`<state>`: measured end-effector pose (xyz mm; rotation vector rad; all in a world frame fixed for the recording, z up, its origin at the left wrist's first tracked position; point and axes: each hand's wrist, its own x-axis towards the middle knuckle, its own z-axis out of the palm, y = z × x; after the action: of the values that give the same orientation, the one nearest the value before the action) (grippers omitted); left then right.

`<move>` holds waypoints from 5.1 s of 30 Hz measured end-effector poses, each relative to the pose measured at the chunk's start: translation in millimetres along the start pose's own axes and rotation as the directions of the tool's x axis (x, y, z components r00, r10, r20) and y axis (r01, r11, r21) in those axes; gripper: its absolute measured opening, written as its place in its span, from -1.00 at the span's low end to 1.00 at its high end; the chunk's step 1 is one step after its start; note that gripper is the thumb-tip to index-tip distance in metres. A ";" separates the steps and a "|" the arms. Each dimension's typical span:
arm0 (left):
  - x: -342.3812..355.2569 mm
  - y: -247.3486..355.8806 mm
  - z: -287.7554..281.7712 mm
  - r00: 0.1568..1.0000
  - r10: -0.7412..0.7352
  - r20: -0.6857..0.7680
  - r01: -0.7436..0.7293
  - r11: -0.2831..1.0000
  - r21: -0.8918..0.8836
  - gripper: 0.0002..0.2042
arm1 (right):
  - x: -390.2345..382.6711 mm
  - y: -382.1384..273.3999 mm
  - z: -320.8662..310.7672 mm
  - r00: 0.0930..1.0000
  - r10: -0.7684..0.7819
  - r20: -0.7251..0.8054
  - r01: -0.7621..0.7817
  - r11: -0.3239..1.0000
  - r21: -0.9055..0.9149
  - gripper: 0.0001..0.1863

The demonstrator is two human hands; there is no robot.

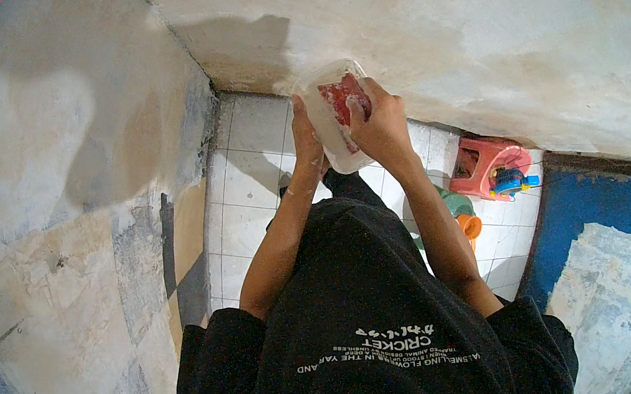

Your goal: The person applies plaster to the ceiling and the top edge of a wall using a red hand-scraper while holding a plastic container of plaster.

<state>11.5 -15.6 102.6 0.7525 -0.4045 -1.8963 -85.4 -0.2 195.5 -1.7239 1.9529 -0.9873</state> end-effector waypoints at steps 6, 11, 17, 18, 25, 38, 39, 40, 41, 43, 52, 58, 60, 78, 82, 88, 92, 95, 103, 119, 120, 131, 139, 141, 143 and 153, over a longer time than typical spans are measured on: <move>2.9 0.8 -4.8 0.999 -0.033 -0.014 0.031 0.995 -0.093 -0.29 | -1.8 -7.0 -11.6 0.996 0.082 0.033 -0.079 0.992 -0.099 -0.83; 7.4 -8.7 -6.1 0.999 -0.034 0.025 0.037 0.991 -0.128 -0.33 | -9.0 9.9 -0.1 0.998 0.048 -0.029 -0.048 0.999 -0.009 -0.81; 7.9 -16.0 -12.6 0.999 -0.032 0.044 0.038 0.990 -0.136 -0.35 | -13.2 14.3 12.8 0.993 0.090 -0.081 -0.085 0.994 0.062 -0.82; 7.4 -15.5 -11.1 0.999 -0.025 0.047 0.031 0.989 -0.148 -0.34 | -12.5 13.4 12.7 0.990 0.101 -0.094 -0.094 0.993 0.076 -0.83; -5.3 6.6 3.5 0.996 -0.086 -0.039 0.084 0.996 -0.044 -0.34 | -15.6 -13.1 -15.7 0.995 0.097 -0.016 -0.097 0.995 -0.001 -0.86; -1.6 -6.2 -3.9 0.999 -0.041 0.002 0.041 0.995 -0.089 -0.31 | -6.7 -10.4 -7.7 0.996 0.074 -0.056 -0.079 0.993 -0.092 -0.79; -1.7 -5.4 -2.8 0.999 -0.040 -0.015 0.039 0.997 -0.069 -0.30 | -5.5 -13.5 -16.3 0.995 0.074 -0.060 -0.081 0.990 -0.113 -0.79; -2.2 -4.3 -2.4 0.999 -0.042 -0.025 0.040 0.996 -0.079 -0.30 | -4.2 -13.5 -21.7 0.992 0.121 -0.017 -0.123 0.981 -0.148 -0.80; -2.9 -3.0 -2.1 0.998 -0.044 -0.035 0.041 0.995 -0.089 -0.29 | -4.0 -12.0 -20.7 0.991 0.131 -0.009 -0.130 0.978 -0.162 -0.80; -1.1 -2.6 -1.2 0.998 -0.049 -0.026 0.045 0.992 -0.114 -0.29 | -5.3 -3.8 -16.9 0.989 0.150 0.004 -0.146 0.970 -0.194 -0.80; 1.8 -8.7 -6.6 0.997 -0.074 0.033 0.079 0.983 -0.164 -0.30 | -13.8 -1.5 -7.7 0.995 0.083 -0.051 -0.083 0.997 -0.005 -0.82; -5.7 -3.7 8.1 0.998 -0.069 -0.014 0.065 0.981 -0.185 -0.29 | 5.7 -5.4 -26.3 0.992 0.104 -0.068 -0.112 0.986 -0.126 -0.84; -4.9 -5.0 11.3 0.999 -0.050 0.009 0.051 0.978 -0.203 -0.28 | 9.9 0.1 -20.8 0.994 0.093 -0.059 -0.101 0.983 -0.155 -0.84; 6.2 -4.3 -1.3 0.996 0.080 -0.036 -0.083 0.994 -0.076 -0.40 | 12.7 -1.1 -13.7 0.999 0.035 -0.023 -0.038 0.987 -0.154 -0.82; 6.7 -5.6 -3.8 0.998 0.069 0.005 -0.068 0.993 -0.096 -0.41 | 9.7 -1.1 -11.4 0.996 0.081 0.041 -0.076 0.992 -0.101 -0.82; 10.5 -11.7 -3.7 1.000 0.023 -0.005 -0.023 0.989 -0.147 -0.41 | 1.0 -6.7 -2.1 0.996 0.049 0.071 -0.046 0.998 -0.042 -0.80; 5.5 -2.5 1.4 0.997 -0.025 -0.075 0.020 0.997 -0.070 -0.40 | 0.8 -9.9 -19.3 0.995 0.063 0.081 -0.061 0.998 -0.030 -0.80; 6.7 -1.5 3.3 0.999 -0.016 -0.045 0.011 0.996 -0.091 -0.40 | 9.3 -6.9 -23.9 0.991 0.112 0.073 -0.093 0.971 -0.219 -0.81; 8.4 -8.3 6.3 0.999 0.034 -0.020 -0.034 0.999 -0.015 -0.41 | -0.7 7.5 -3.4 0.996 0.057 0.072 -0.053 0.997 -0.053 -0.70; 3.9 -9.0 1.8 1.000 -0.005 -0.022 0.003 0.996 -0.092 -0.39 | -8.4 -8.3 -13.9 0.990 0.136 -0.025 -0.137 0.989 -0.059 -0.78; 2.0 -6.2 6.0 1.000 -0.008 -0.023 0.006 0.995 -0.095 -0.39 | -7.2 -9.2 -17.3 0.990 0.132 -0.041 -0.133 0.990 -0.042 -0.78; -0.6 -5.1 7.6 1.000 0.017 -0.020 -0.019 0.996 -0.089 -0.42 | -10.3 -6.8 -10.7 0.997 0.074 -0.017 -0.075 0.997 -0.036 -0.76; 1.4 -9.3 3.2 1.000 0.000 -0.008 -0.001 0.994 -0.107 -0.42 | -11.3 -9.3 -6.0 0.988 0.144 0.061 -0.140 0.988 -0.070 -0.75; -0.2 -8.8 2.7 1.000 0.014 -0.004 -0.014 0.995 -0.094 -0.43 | -14.2 -8.2 -3.5 0.994 0.104 0.017 -0.102 0.991 -0.083 -0.76; -2.3 -8.9 3.0 1.000 -0.001 -0.011 0.000 0.993 -0.118 -0.43 | -15.3 -9.6 -7.7 0.988 0.147 0.044 -0.142 0.985 -0.100 -0.76; -0.5 -12.0 -0.5 0.999 0.023 -0.032 -0.027 0.988 -0.151 -0.47 | -20.8 -25.0 -15.5 0.992 0.122 0.028 -0.121 0.992 -0.025 -0.75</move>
<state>3.7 -9.9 95.5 0.6706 -0.2463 -1.8667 -73.7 23.6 219.9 -1.6006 2.0321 -0.8950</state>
